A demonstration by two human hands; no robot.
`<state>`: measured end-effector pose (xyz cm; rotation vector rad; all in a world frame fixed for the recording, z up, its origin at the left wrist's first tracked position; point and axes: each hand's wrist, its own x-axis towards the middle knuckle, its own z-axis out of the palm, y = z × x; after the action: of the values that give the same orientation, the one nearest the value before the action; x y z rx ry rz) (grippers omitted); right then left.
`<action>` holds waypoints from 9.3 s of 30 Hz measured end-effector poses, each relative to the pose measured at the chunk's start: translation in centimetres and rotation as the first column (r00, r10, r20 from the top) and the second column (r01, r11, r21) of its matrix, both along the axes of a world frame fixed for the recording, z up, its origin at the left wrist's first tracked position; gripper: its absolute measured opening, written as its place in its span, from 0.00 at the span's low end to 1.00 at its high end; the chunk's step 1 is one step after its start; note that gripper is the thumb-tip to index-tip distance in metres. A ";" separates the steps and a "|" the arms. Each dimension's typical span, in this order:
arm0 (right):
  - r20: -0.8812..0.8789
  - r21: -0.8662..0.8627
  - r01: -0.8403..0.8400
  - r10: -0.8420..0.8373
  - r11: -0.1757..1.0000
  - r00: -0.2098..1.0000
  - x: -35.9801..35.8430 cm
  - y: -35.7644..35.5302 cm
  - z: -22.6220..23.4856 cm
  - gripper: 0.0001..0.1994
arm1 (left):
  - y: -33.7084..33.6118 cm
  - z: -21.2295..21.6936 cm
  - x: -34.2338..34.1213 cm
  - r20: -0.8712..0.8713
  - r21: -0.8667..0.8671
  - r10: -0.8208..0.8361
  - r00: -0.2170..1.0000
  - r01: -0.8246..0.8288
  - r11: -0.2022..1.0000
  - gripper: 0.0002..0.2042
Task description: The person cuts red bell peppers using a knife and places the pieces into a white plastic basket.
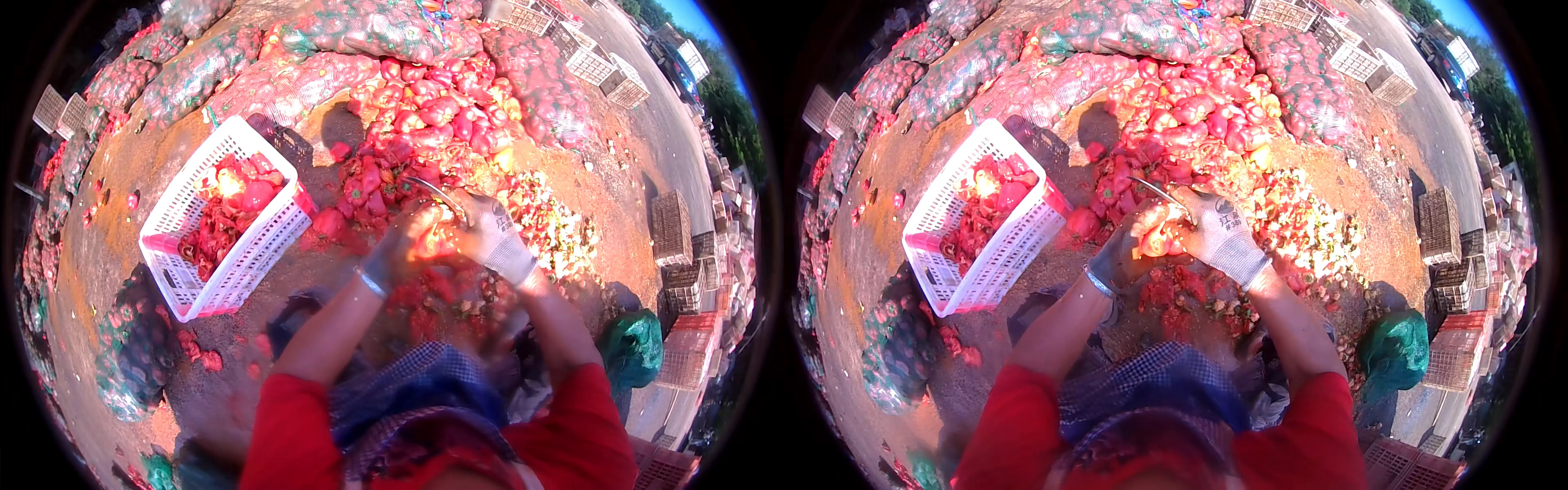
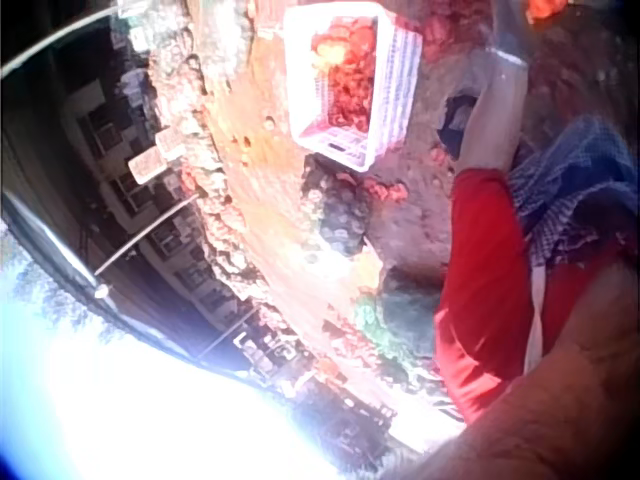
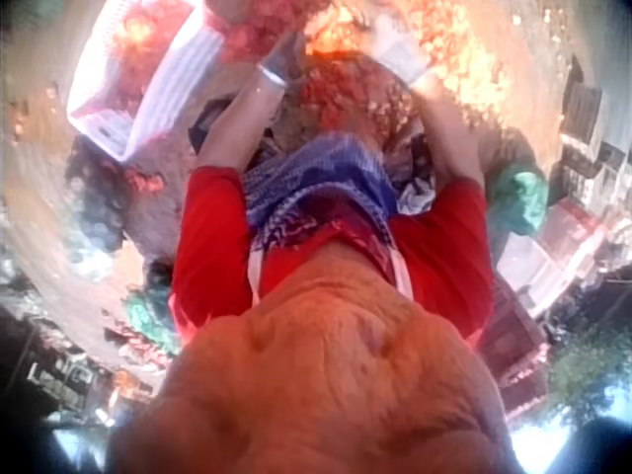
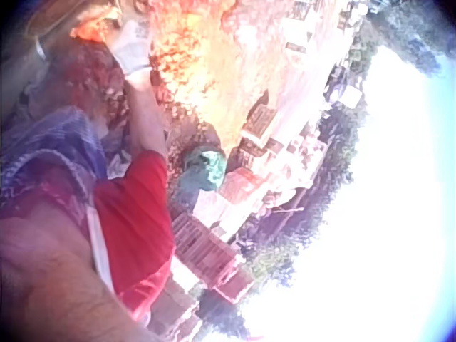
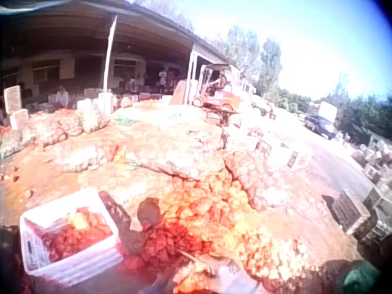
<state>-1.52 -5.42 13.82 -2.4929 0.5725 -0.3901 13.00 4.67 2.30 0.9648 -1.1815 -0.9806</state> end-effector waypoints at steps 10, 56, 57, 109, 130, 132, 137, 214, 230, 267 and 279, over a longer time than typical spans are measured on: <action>0.013 0.768 0.127 -0.213 0.627 0.977 -11.2 -2.4 -3.4 0.12 | -1.4 2.9 -6.5 -0.681 0.394 -0.242 0.691 0.625 0.674 0.26; 0.051 0.062 0.662 -0.664 0.747 0.746 -16.9 -7.5 -9.8 0.17 | 0.6 -7.1 0.4 -0.060 0.457 0.218 0.974 -0.168 0.874 0.16; -0.037 -0.075 0.714 -0.718 0.696 0.696 -18.9 -8.9 -10.1 0.18 | -0.3 -4.1 2.3 -0.411 0.524 0.403 0.818 -0.150 0.839 0.18; 0.051 0.337 0.163 -0.191 0.927 0.980 -14.9 -0.1 -8.2 0.26 | -5.7 2.9 -8.3 0.825 -0.118 0.238 0.512 -0.256 0.959 0.41; 0.162 0.417 0.313 -0.408 0.854 0.898 -15.8 2.0 -8.6 0.13 | -6.5 -0.2 -3.7 0.757 -0.174 0.384 0.528 -0.403 0.899 0.23; 0.070 0.528 0.408 -0.516 0.745 0.853 -15.6 0.0 -6.5 0.12 | -6.3 -0.8 -3.4 0.884 -0.292 0.375 0.280 -0.296 0.910 0.23; 0.146 0.686 0.332 -0.570 0.647 0.809 -16.7 -1.5 -7.8 0.20 | -6.1 0.0 -8.1 0.458 0.145 0.244 0.855 -0.343 0.928 0.23; 0.098 0.263 0.488 -0.526 0.833 0.845 -9.3 -1.4 -5.8 0.19 | -4.8 2.0 -7.7 -0.955 0.163 0.033 0.295 0.427 0.889 0.38; 0.191 0.728 0.017 -0.227 0.686 0.955 -12.9 -1.6 -9.8 0.33 | -4.8 -2.0 -12.1 -0.583 0.489 0.018 0.812 0.332 0.807 0.24; -0.125 0.556 0.511 -0.542 0.655 0.831 -19.0 -5.8 -7.7 0.27 | -3.1 -2.9 4.9 -0.694 0.468 0.581 0.424 -0.348 0.813 0.09; 0.136 0.581 0.572 -0.762 0.579 0.633 -20.4 -9.6 -10.3 0.17 | -11.9 -10.2 7.1 0.265 0.427 0.478 0.837 -0.546 0.721 0.12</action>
<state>-21.93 -15.00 3.51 -1.5455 1.2964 -0.8721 20.07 -7.19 -7.94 1.6902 -0.6959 -0.7665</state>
